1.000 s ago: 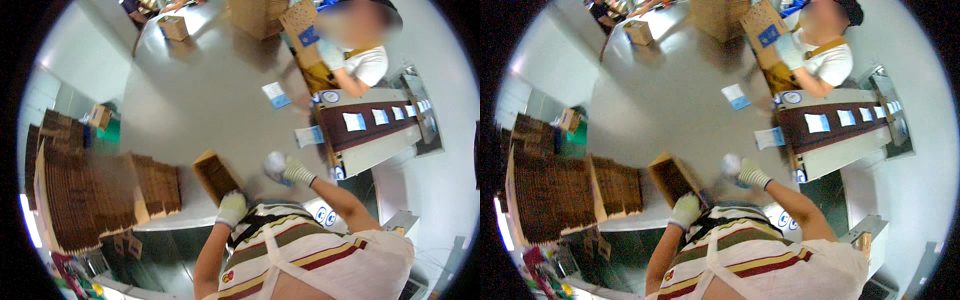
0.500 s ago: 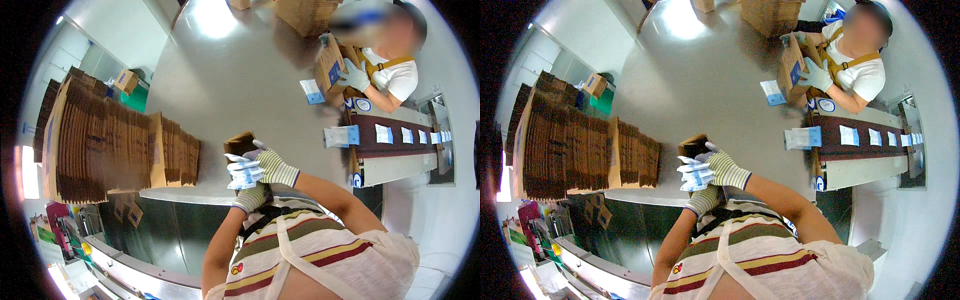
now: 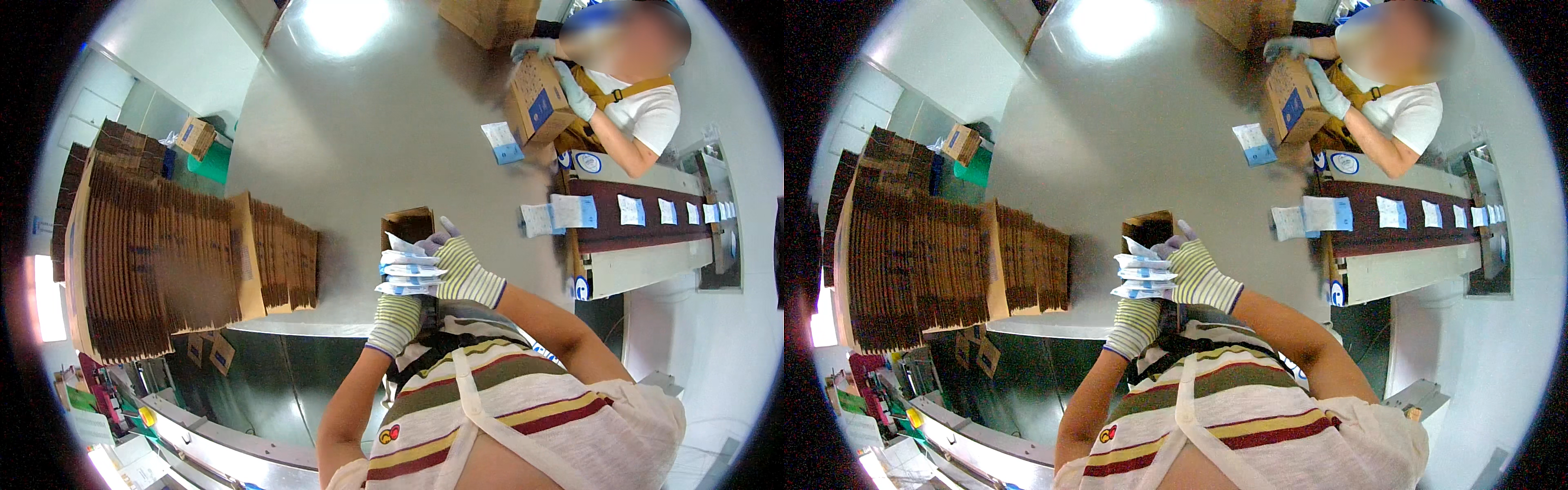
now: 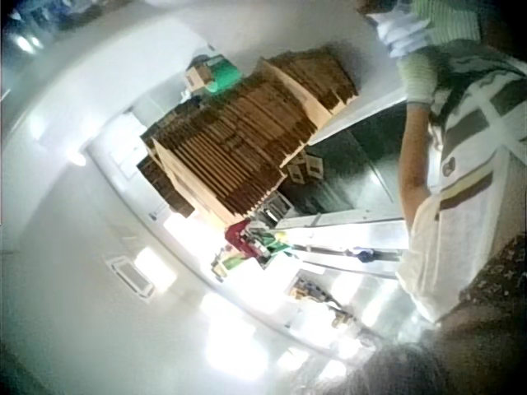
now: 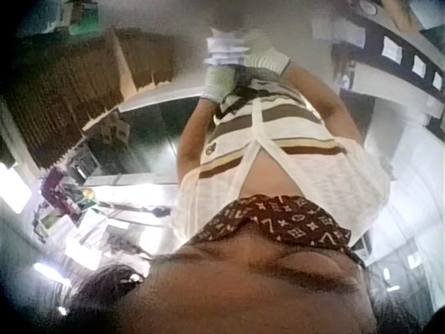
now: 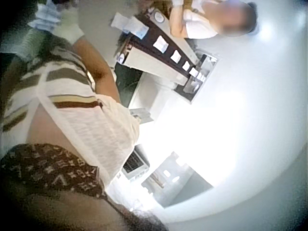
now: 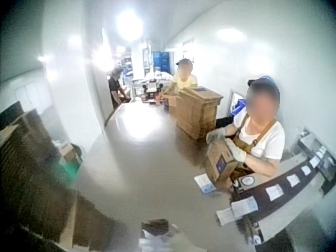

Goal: The person packs small pouches into cardboard boxes by hand on a manufacturing table.

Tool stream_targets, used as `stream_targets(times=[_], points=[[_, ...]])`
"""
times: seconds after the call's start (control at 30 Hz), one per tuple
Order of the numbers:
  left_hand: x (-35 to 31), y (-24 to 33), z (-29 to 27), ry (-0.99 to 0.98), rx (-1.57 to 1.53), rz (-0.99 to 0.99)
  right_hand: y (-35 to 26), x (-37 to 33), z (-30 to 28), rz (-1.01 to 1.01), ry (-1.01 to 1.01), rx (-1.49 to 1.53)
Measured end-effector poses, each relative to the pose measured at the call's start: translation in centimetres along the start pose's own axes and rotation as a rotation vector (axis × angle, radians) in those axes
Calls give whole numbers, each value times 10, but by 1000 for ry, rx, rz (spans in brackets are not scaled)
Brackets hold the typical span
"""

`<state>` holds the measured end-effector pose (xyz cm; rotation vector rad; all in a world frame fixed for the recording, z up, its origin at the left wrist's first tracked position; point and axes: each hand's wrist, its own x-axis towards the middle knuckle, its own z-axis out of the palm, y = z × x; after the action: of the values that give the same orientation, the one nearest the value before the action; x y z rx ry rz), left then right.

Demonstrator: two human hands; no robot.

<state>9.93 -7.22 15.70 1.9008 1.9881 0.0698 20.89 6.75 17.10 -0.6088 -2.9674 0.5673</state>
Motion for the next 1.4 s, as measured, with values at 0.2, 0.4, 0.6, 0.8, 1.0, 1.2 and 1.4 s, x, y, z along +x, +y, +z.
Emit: stream_targets(times=[0.2,0.4,0.6,0.8,1.0,1.2,1.4], points=[[6,-7,26,170,129,80,4,4,-5,42,-123,-59],[1,-11,30,82,124,87,2,5,-38,-47,-97,254],[-6,-5,18,-57,196,63,-3,36,-30,-146,-233,-171],[28,-9,-67,250,-10,9,-7,28,-15,-283,-379,-300],[130,-56,0,-136,343,126,-1,-3,24,-377,-85,8],[162,-65,16,-468,362,88,15,-29,-20,-315,98,269],[140,-63,-11,-512,104,158,177,-36,-84,427,-362,-241]])
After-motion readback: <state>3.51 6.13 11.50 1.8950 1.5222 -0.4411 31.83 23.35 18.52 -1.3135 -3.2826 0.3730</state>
